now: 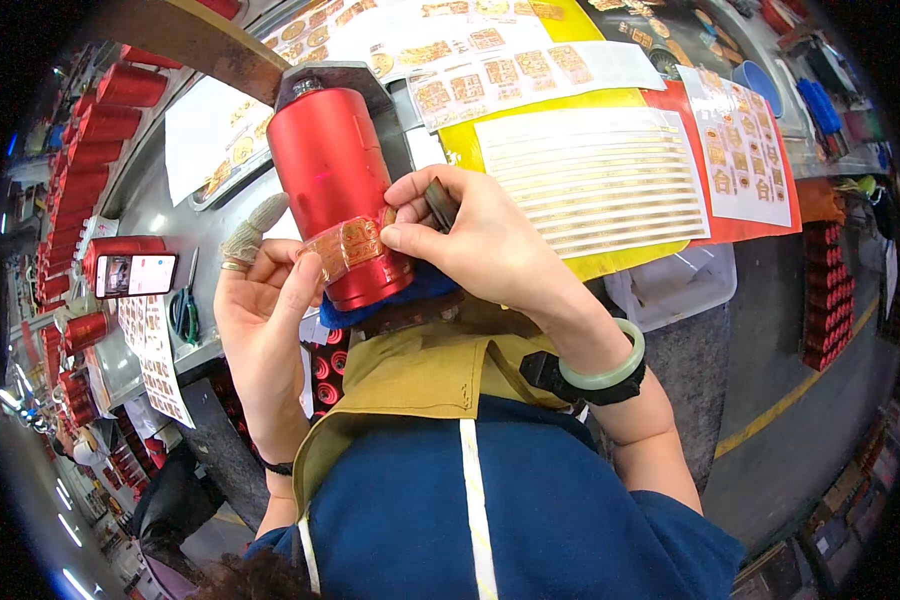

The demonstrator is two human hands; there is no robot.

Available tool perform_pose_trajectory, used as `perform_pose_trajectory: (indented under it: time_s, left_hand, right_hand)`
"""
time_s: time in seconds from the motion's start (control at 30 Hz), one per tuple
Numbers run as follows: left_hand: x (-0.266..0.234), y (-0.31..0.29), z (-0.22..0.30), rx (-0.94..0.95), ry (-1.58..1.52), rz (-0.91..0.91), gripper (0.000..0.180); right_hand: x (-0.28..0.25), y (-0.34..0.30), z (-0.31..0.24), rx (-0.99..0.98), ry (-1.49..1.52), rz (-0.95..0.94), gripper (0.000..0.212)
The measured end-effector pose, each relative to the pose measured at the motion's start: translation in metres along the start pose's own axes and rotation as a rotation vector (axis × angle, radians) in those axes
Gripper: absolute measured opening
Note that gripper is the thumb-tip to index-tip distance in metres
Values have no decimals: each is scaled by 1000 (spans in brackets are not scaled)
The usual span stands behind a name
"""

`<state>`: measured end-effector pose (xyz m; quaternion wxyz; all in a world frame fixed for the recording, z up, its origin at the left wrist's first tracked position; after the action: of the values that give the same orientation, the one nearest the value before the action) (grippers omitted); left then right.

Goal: Applying decorative gold labels and medallions to red metal canisters on an assembly line.

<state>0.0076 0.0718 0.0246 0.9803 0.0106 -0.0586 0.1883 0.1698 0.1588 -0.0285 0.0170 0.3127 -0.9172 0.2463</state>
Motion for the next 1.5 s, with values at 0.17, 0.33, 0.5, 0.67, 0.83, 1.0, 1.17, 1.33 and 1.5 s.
perform_pose_trajectory:
  time_s: [0.17,0.33,0.5,0.67,0.83,1.0,1.17,1.33,1.5]
  left_hand:
    - [-1,0,1,28,41,63,45]
    - [-3,0,1,25,27,42,48]
    - [-7,-1,-4,32,50,70,52]
    - [-10,0,-7,37,97,68,55]
    - [-9,2,-9,7,69,45,54]
    - [-9,1,-11,0,54,38,54]
    - [-8,0,-9,-13,47,32,56]
    - [-5,-1,-7,-32,15,24,56]
    - [-3,-1,-4,-32,8,29,56]
  right_hand:
    - [-1,0,-1,-22,-12,12,27]
    - [-2,1,-8,12,-10,7,26]
    - [-2,4,-8,-16,-90,40,27]
    - [-1,4,-7,-5,-104,34,26]
    - [-1,2,-11,4,-86,41,25]
    - [-1,3,-9,9,-78,44,25]
    - [-1,1,-10,37,-70,49,24]
    - [-2,3,-8,26,-79,42,25]
    - [0,2,-9,21,-10,32,26]
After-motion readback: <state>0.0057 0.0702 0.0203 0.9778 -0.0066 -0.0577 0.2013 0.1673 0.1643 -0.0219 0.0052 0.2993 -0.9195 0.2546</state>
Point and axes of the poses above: each hand's wrist, its own y-axis towards the middle knuckle, its own x-axis out of the palm, z = x × y, the point moved 10 cm from there along y, towards the middle knuckle, and after that the axes turned 8 degrees about x, right-handed, at the moved point
